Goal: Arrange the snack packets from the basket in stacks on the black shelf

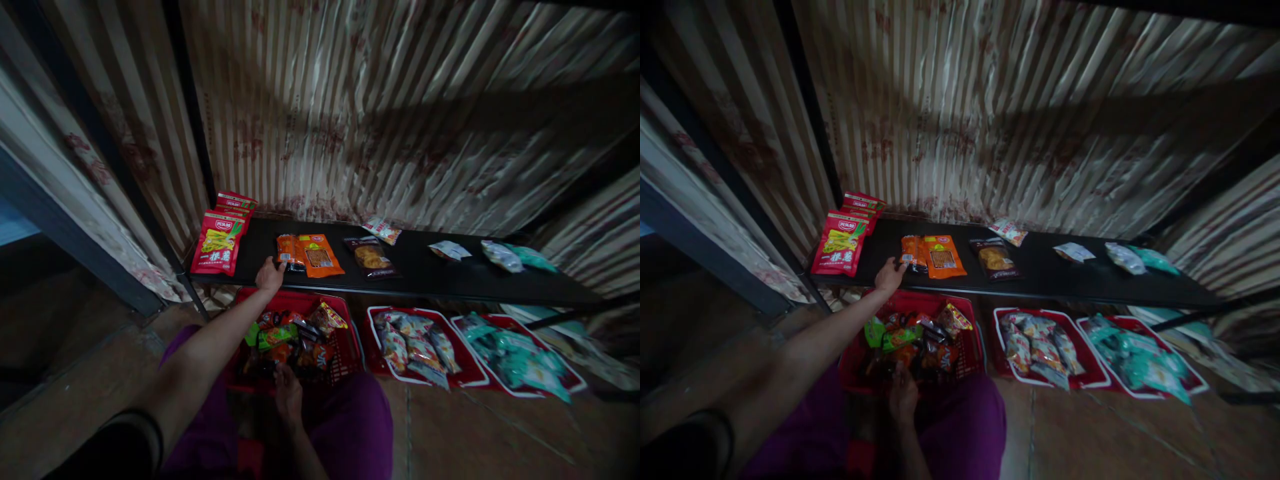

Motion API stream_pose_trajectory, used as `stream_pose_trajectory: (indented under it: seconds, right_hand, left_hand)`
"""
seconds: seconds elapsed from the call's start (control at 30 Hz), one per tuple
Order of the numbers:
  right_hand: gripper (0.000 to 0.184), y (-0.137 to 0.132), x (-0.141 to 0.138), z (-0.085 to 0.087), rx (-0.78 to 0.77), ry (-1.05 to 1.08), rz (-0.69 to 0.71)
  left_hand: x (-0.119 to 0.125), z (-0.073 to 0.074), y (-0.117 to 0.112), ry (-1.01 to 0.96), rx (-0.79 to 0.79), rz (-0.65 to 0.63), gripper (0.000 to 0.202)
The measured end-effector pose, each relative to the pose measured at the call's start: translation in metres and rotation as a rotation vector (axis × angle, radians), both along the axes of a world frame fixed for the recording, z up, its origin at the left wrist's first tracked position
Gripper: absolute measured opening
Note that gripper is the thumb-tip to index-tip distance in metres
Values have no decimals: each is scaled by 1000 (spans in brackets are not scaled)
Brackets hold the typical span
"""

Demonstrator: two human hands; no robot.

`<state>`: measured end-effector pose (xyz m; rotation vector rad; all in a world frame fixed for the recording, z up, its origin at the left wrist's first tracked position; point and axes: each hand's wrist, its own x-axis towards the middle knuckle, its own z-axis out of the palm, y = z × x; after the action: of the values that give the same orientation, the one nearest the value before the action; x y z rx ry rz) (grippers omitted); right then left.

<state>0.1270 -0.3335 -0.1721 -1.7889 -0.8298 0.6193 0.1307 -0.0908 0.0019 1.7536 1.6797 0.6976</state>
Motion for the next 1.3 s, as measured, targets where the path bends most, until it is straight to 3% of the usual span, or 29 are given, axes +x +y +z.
stream_pose_trajectory:
  seconds: [0.07, 0.13, 0.23, 0.33, 0.43, 0.53, 0.6, 0.7, 0.87, 1.0, 1.2, 1.3]
  right_hand:
    - [58, 8, 3, 12, 13, -94, 6]
    - [55, 27, 15, 37, 82, -223, 16]
    - [54, 80, 49, 88, 195, -415, 21]
    - [57, 145, 86, 132, 183, -555, 10]
    - [59, 199, 107, 152, 97, -642, 37]
    - [57, 223, 104, 152, 34, -657, 166]
    - [56, 222, 91, 147, 42, -674, 232]
    - [53, 200, 69, 140, 91, -682, 206]
    - [53, 152, 42, 141, 125, -519, 165]
    - [59, 126, 26, 154, 82, -133, 120]
    - [74, 93, 5, 176, 181, 316, 178]
    - [78, 76, -3, 184, 235, 472, 109]
  left_hand:
    - [5, 3, 4, 38, -63, 15, 46]
    - [7, 4, 7, 62, -72, 32, 41]
    - [7, 4, 7, 80, -41, 26, 38]
    - [5, 5, 5, 82, -19, 22, 36]
    - [5, 6, 7, 74, -49, 10, 32]
    - [1, 2, 10, 9, -74, 18, 29]
    - [-6, -5, 8, -54, -49, 46, 29]
    - [-23, -19, -5, -175, 36, 58, 28]
    - [-51, -36, -51, -390, 39, 100, 22]
    - [-63, -32, -91, -522, 126, -9, 22]
    - [-75, -21, -142, -347, 422, -221, 40]
    - [-81, -15, -166, -288, 530, -313, 46]
